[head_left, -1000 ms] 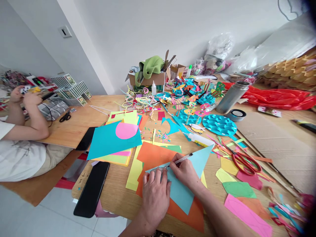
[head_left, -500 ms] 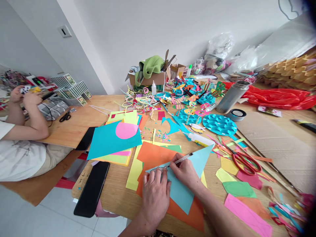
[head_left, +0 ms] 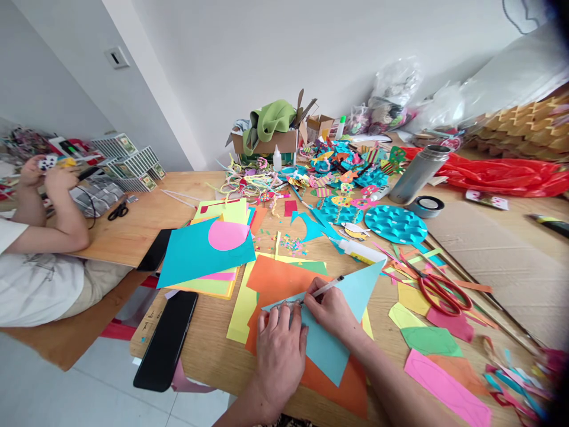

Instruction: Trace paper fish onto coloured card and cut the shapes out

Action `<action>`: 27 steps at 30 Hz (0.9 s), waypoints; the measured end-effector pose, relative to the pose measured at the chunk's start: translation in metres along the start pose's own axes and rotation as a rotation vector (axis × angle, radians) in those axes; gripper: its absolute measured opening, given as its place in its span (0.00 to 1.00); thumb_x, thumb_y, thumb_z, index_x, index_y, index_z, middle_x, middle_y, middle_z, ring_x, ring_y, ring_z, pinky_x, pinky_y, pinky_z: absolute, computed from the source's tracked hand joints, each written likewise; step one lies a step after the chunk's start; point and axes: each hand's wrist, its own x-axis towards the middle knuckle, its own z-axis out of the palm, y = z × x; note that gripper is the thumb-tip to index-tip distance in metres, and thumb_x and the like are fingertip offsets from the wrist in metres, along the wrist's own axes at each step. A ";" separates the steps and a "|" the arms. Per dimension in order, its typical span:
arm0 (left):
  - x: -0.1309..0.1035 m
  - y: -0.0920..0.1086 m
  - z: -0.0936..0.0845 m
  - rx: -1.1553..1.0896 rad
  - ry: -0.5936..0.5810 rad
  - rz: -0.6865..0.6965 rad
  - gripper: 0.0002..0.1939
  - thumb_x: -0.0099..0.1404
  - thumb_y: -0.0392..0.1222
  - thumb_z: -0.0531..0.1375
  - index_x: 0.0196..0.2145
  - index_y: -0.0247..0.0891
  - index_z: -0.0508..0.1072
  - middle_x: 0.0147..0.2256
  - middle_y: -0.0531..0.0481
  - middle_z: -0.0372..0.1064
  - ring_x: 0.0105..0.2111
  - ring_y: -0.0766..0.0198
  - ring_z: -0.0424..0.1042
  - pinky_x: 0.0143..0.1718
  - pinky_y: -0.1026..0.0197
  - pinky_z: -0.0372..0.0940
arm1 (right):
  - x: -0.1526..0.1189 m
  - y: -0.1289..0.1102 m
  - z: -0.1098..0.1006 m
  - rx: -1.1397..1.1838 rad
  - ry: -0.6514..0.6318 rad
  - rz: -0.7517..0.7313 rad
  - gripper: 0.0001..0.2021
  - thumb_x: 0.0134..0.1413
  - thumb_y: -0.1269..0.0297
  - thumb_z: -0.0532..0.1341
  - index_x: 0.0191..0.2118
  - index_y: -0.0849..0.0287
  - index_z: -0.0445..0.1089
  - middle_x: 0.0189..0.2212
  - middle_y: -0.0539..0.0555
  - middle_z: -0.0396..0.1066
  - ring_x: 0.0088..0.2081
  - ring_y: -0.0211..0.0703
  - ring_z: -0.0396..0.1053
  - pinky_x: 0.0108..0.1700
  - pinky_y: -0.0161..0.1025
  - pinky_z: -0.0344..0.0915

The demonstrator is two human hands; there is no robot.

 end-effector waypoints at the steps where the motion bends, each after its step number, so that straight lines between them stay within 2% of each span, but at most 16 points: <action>1: 0.000 0.000 0.000 0.000 0.001 0.000 0.19 0.70 0.45 0.53 0.56 0.41 0.66 0.43 0.47 0.67 0.42 0.55 0.64 0.46 0.47 0.60 | 0.000 0.000 0.000 0.001 -0.005 0.003 0.04 0.45 0.66 0.53 0.23 0.55 0.57 0.15 0.45 0.59 0.18 0.36 0.59 0.22 0.33 0.52; 9: -0.003 -0.001 0.005 0.006 0.017 0.027 0.19 0.70 0.44 0.53 0.57 0.40 0.65 0.50 0.47 0.67 0.45 0.56 0.64 0.47 0.48 0.59 | 0.002 0.001 -0.002 -0.010 -0.019 0.016 0.05 0.44 0.67 0.54 0.23 0.55 0.56 0.16 0.45 0.60 0.18 0.35 0.59 0.21 0.32 0.52; 17: -0.001 -0.004 0.001 -0.018 -0.009 0.080 0.19 0.70 0.44 0.51 0.56 0.38 0.66 0.50 0.45 0.67 0.45 0.54 0.64 0.48 0.48 0.60 | 0.002 0.002 -0.002 -0.030 -0.019 0.009 0.04 0.45 0.66 0.53 0.23 0.54 0.56 0.16 0.45 0.61 0.18 0.36 0.60 0.21 0.32 0.53; 27: 0.000 -0.004 0.000 -0.016 -0.016 0.077 0.19 0.70 0.43 0.52 0.56 0.39 0.66 0.49 0.46 0.68 0.45 0.54 0.64 0.47 0.47 0.61 | 0.000 0.003 0.000 -0.037 0.014 -0.007 0.04 0.45 0.67 0.53 0.23 0.54 0.56 0.15 0.45 0.60 0.19 0.36 0.60 0.23 0.33 0.52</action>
